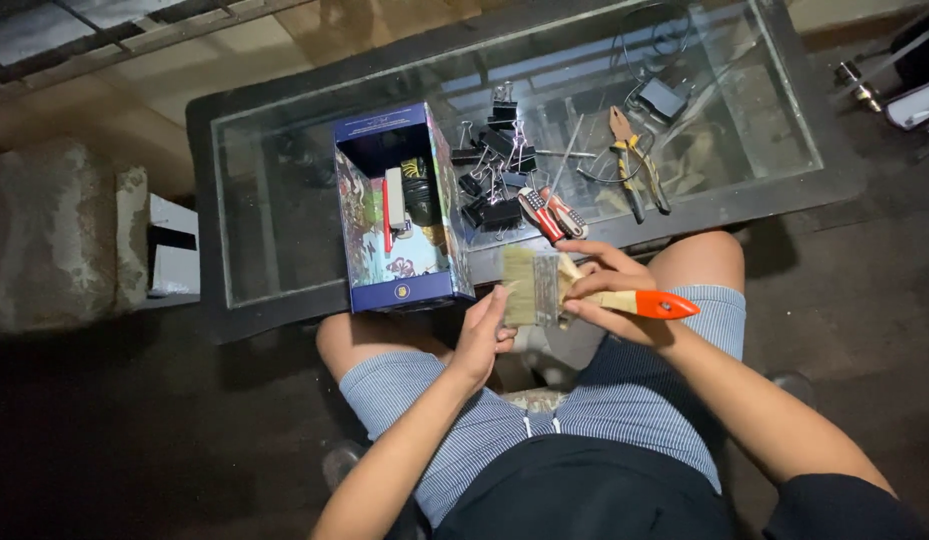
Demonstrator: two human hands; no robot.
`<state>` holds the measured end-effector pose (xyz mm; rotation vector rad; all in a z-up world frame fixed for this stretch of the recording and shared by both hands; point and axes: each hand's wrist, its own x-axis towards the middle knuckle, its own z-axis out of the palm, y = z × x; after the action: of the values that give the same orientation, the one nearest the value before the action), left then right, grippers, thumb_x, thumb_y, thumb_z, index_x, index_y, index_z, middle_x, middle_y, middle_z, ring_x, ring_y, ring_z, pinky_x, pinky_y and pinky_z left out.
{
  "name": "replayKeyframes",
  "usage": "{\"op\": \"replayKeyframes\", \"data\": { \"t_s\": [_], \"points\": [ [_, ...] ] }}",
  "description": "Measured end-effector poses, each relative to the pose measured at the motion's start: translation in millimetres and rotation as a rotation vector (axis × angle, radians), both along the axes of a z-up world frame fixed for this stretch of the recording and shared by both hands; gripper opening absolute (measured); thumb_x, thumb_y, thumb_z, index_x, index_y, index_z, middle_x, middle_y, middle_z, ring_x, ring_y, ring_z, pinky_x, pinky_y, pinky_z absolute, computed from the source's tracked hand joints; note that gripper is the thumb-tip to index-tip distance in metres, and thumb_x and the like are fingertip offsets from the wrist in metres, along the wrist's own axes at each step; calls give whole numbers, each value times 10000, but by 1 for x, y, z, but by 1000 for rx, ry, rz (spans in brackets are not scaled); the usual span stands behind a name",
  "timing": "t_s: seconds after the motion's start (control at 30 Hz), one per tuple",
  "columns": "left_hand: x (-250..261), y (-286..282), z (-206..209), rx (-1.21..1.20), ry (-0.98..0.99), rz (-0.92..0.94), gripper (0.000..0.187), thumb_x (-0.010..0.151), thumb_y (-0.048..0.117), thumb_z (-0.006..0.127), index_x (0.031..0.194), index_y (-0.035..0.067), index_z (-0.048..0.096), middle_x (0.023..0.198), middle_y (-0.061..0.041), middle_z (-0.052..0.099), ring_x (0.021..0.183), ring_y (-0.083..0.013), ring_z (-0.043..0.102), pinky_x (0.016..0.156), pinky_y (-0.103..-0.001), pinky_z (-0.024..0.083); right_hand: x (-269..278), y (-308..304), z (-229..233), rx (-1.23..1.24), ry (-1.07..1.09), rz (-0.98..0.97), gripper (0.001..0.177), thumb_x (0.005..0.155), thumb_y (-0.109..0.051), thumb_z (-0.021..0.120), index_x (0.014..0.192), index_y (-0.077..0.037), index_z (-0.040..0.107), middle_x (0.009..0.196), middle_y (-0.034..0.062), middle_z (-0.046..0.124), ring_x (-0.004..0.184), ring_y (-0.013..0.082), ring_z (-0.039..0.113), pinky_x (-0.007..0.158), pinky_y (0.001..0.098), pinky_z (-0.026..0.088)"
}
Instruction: The person sits on the floor and uses a paintbrush to clean the bristles of a red-handled brush, then a blue-handled brush, by brushing them repeatedly. The person places the cleaned brushes into a decorative box on the glass table and briefly handles two small flag-shaped objects.
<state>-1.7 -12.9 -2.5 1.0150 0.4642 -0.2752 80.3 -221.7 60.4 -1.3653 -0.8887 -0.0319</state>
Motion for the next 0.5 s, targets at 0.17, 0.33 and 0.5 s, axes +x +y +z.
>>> {"op": "replayKeyframes", "data": {
  "t_s": [0.17, 0.33, 0.5],
  "points": [
    [3, 0, -12, 92, -43, 12, 420, 1071, 373, 557, 1259, 15, 670, 766, -66, 511, 575, -86, 460, 380, -133, 333, -3, -5, 1, 9, -14, -91, 68, 812, 59, 777, 847, 39, 722, 1336, 336, 592, 806, 256, 713, 726, 378, 588],
    [2, -6, 22, 73, -120, 102, 410, 1083, 342, 541, 1229, -1, 712, 977, -138, 712, 807, -133, 631, 663, -275, 584, -12, 5, 6, 80, 77, 77, 90, 770, 67, 807, 786, 32, 726, 1311, 338, 593, 784, 261, 730, 711, 396, 605],
    [-3, -8, 13, -71, -104, 185, 416, 1083, 320, 525, 1237, -29, 691, 1107, -166, 713, 983, -215, 671, 909, -442, 590, -6, 5, -6, 39, 34, 1, 60, 794, 43, 803, 804, 38, 744, 1282, 333, 609, 771, 248, 727, 711, 387, 593]
  ]
}}
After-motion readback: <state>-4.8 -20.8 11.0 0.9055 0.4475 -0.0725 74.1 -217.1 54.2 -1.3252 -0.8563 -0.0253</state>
